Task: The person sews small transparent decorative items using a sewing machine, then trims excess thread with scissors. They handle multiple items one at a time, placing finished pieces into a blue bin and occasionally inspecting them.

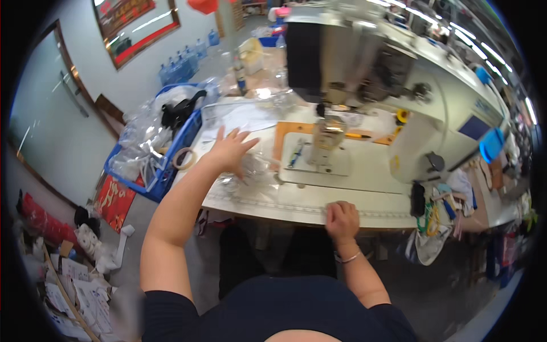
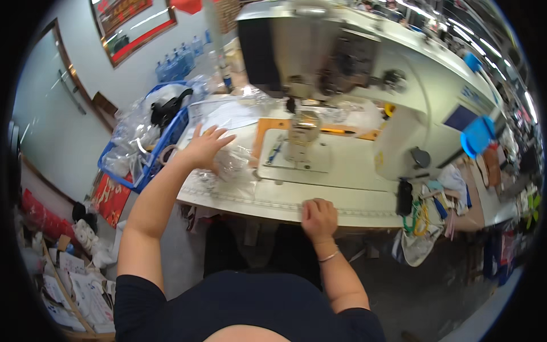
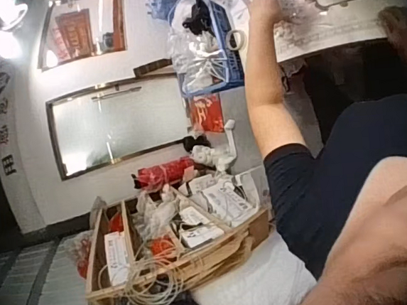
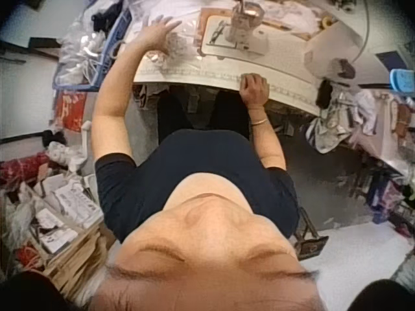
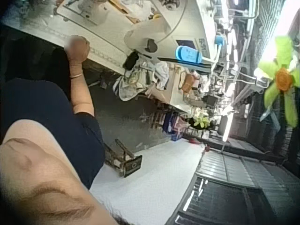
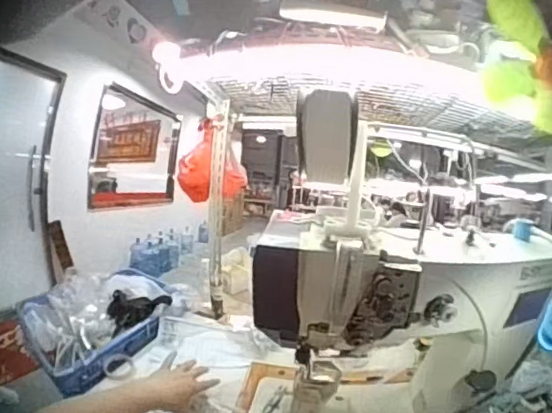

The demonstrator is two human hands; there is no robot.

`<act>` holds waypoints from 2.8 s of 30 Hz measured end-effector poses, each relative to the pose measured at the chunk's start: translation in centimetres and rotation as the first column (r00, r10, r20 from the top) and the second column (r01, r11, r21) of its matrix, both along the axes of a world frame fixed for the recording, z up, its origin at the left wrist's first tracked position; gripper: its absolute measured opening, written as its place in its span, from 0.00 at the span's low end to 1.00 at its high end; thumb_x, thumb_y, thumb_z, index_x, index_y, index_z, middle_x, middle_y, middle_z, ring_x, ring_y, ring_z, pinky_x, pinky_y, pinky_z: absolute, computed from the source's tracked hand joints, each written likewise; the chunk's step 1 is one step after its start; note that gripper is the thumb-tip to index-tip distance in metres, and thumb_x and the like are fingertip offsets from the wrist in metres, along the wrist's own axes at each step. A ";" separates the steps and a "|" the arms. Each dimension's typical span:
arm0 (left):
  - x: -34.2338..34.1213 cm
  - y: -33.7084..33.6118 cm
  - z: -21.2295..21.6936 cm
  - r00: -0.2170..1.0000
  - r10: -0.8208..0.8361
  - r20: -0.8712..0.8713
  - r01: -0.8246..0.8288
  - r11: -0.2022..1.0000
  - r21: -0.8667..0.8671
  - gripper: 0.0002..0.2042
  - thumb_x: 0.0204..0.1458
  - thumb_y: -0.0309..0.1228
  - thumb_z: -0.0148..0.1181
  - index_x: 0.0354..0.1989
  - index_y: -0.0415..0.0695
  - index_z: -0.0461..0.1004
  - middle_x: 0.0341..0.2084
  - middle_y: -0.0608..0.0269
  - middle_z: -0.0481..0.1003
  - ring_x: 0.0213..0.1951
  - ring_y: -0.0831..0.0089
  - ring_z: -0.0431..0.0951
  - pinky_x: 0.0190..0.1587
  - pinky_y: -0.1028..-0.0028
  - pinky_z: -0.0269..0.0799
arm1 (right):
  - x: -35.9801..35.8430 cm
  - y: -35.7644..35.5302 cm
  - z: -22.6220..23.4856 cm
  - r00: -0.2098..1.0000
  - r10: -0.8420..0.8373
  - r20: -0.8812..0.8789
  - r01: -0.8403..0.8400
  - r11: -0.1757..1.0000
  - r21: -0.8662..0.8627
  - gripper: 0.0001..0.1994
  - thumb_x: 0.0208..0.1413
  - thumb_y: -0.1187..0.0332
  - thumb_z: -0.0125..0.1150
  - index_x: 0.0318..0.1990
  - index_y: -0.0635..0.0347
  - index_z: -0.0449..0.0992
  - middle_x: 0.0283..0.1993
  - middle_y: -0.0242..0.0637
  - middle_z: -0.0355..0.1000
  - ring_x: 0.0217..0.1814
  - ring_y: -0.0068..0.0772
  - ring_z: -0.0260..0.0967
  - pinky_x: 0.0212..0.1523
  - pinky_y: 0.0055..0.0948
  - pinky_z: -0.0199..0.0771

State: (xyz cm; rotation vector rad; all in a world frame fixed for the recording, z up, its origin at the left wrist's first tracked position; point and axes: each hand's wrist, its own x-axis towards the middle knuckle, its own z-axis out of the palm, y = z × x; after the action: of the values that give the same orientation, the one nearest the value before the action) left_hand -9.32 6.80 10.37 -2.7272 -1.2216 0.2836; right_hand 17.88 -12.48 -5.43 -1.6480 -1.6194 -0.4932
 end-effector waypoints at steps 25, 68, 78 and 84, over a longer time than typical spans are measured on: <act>-14.6 -3.2 -15.3 0.286 0.044 0.957 -0.529 0.841 0.119 0.11 0.48 0.23 0.56 0.41 0.41 0.75 0.45 0.51 0.72 0.52 0.54 0.69 0.57 0.60 0.60 | -8.6 1.8 1.1 0.737 0.591 -0.328 -0.648 0.756 -0.091 0.06 0.45 0.70 0.69 0.28 0.58 0.77 0.19 0.35 0.67 0.21 0.35 0.65 0.23 0.30 0.65; -2.7 -19.0 -11.7 0.431 0.184 0.883 -0.112 0.982 -0.150 0.06 0.48 0.28 0.61 0.35 0.48 0.78 0.22 0.64 0.70 0.22 0.63 0.74 0.24 0.68 0.71 | -11.9 1.3 5.5 0.733 0.660 -0.166 -0.668 0.744 0.004 0.09 0.41 0.73 0.68 0.32 0.55 0.77 0.32 0.38 0.65 0.40 0.43 0.66 0.43 0.35 0.68; -12.0 -11.2 -12.6 0.693 0.031 0.720 -0.398 0.850 0.346 0.20 0.43 0.18 0.57 0.47 0.46 0.77 0.23 0.64 0.71 0.30 0.64 0.72 0.46 0.64 0.65 | -5.4 5.7 4.1 0.159 0.352 -0.922 -0.424 0.868 0.259 0.05 0.58 0.73 0.57 0.40 0.64 0.75 0.36 0.27 0.70 0.35 0.17 0.63 0.43 0.18 0.64; -11.7 -7.2 -14.0 0.646 -0.064 0.761 -0.521 0.691 0.501 0.21 0.50 0.22 0.53 0.55 0.46 0.69 0.39 0.59 0.73 0.42 0.61 0.73 0.53 0.60 0.61 | -7.0 4.6 2.5 0.537 0.305 -0.787 -0.496 0.868 -0.002 0.09 0.54 0.78 0.58 0.42 0.62 0.78 0.29 0.28 0.67 0.31 0.18 0.62 0.36 0.17 0.62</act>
State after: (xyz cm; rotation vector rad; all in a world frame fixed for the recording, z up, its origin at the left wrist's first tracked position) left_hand -21.06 -0.41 -3.59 -1.9589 -1.4518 -1.1689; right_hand 10.91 -7.85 -2.89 -1.2667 -1.3176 0.6204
